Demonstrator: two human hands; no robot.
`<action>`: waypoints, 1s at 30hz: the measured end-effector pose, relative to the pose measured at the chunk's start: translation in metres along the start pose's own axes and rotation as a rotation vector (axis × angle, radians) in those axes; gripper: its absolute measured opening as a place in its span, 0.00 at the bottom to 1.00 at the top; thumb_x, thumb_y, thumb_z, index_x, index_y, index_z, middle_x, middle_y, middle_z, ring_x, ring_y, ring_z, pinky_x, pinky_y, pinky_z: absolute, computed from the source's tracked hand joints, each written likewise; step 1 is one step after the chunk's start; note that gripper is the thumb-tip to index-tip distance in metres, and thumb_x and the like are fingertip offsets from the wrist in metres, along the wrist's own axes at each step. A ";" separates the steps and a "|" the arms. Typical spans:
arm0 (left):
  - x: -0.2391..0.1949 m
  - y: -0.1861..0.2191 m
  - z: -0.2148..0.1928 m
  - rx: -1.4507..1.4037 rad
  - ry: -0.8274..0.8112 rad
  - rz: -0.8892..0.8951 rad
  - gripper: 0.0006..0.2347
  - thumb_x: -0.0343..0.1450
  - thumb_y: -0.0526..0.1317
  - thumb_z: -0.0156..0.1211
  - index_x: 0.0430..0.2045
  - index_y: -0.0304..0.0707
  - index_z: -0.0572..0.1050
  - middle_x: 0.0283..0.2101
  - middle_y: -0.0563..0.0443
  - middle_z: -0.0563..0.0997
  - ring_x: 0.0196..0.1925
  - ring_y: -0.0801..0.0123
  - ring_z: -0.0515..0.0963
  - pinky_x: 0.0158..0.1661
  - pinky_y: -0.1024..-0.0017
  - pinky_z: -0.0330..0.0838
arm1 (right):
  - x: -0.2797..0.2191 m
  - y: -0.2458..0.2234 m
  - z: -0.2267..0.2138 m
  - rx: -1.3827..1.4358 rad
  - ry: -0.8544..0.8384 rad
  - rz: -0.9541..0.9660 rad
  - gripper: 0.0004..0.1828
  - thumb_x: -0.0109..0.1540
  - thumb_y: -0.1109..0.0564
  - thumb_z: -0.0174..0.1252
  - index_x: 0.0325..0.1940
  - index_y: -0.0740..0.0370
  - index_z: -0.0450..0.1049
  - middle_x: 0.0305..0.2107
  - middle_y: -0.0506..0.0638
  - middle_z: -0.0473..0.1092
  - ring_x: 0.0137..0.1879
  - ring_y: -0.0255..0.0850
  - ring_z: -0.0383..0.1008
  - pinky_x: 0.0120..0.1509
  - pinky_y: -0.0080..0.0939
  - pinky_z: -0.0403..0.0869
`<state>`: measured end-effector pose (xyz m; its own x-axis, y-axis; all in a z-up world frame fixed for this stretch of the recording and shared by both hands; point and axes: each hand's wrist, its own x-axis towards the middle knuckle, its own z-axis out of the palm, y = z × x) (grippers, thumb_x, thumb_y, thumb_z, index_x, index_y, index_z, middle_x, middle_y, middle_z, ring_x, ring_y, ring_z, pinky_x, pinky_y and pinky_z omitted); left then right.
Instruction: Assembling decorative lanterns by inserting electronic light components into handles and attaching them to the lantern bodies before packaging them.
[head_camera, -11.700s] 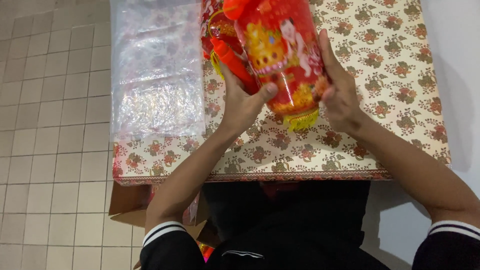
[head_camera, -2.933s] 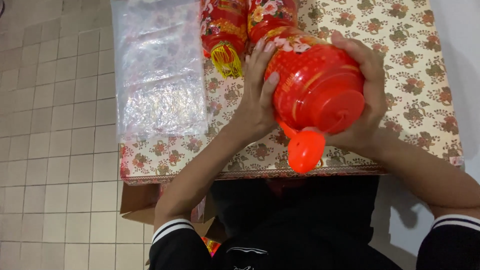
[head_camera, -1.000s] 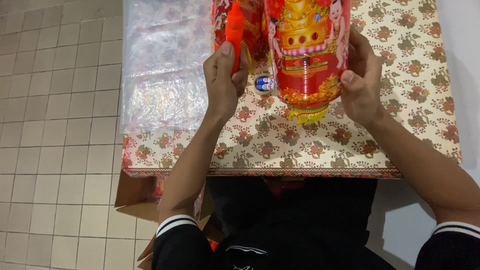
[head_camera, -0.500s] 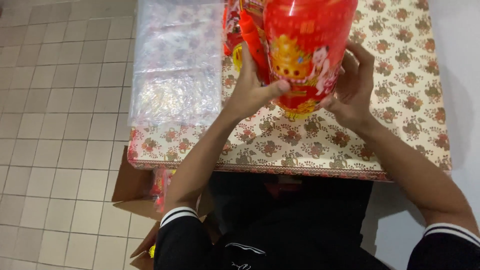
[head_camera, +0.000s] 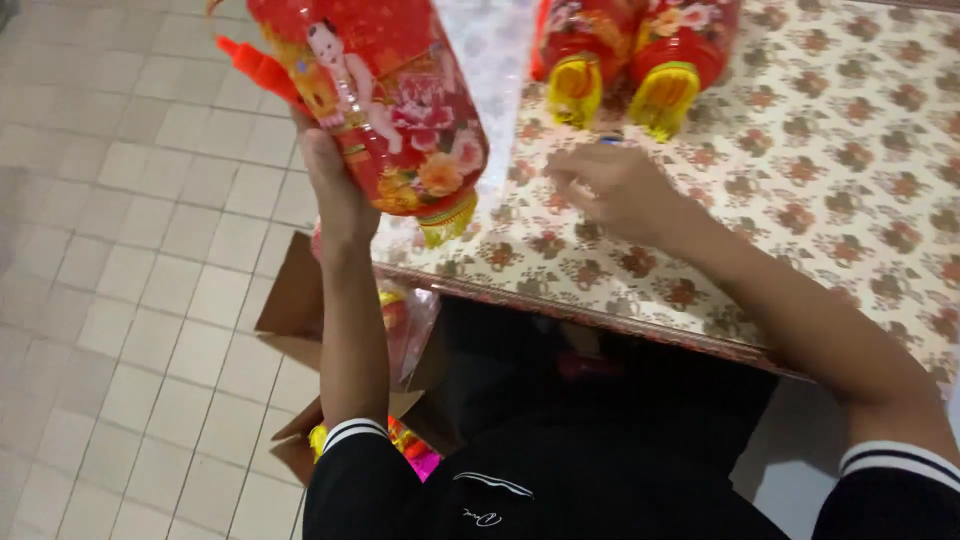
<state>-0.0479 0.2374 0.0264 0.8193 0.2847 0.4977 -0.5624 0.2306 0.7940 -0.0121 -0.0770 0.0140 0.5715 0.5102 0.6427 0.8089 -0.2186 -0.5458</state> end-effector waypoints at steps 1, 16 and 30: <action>-0.002 0.013 0.003 0.060 -0.025 0.052 0.30 0.80 0.62 0.46 0.74 0.55 0.47 0.71 0.43 0.66 0.67 0.63 0.72 0.73 0.56 0.66 | -0.001 0.014 0.023 -0.160 -0.038 -0.131 0.08 0.67 0.56 0.61 0.48 0.59 0.81 0.38 0.58 0.77 0.43 0.56 0.79 0.46 0.49 0.78; -0.016 0.048 -0.049 0.094 0.079 0.064 0.33 0.76 0.65 0.53 0.71 0.52 0.51 0.66 0.46 0.68 0.64 0.63 0.73 0.67 0.55 0.73 | 0.025 0.030 0.075 -0.602 -0.310 -0.259 0.09 0.69 0.57 0.55 0.44 0.56 0.81 0.40 0.51 0.80 0.47 0.45 0.81 0.46 0.35 0.79; -0.015 0.046 -0.024 0.048 0.000 0.116 0.27 0.81 0.63 0.48 0.71 0.59 0.52 0.68 0.48 0.66 0.67 0.66 0.71 0.72 0.57 0.65 | 0.005 0.023 -0.003 -0.680 -0.222 -0.098 0.10 0.60 0.52 0.73 0.34 0.52 0.76 0.35 0.44 0.74 0.50 0.43 0.77 0.52 0.38 0.76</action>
<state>-0.0887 0.2655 0.0468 0.7490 0.3067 0.5873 -0.6475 0.1512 0.7469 0.0100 -0.0824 0.0066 0.5088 0.6950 0.5080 0.8031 -0.5958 0.0109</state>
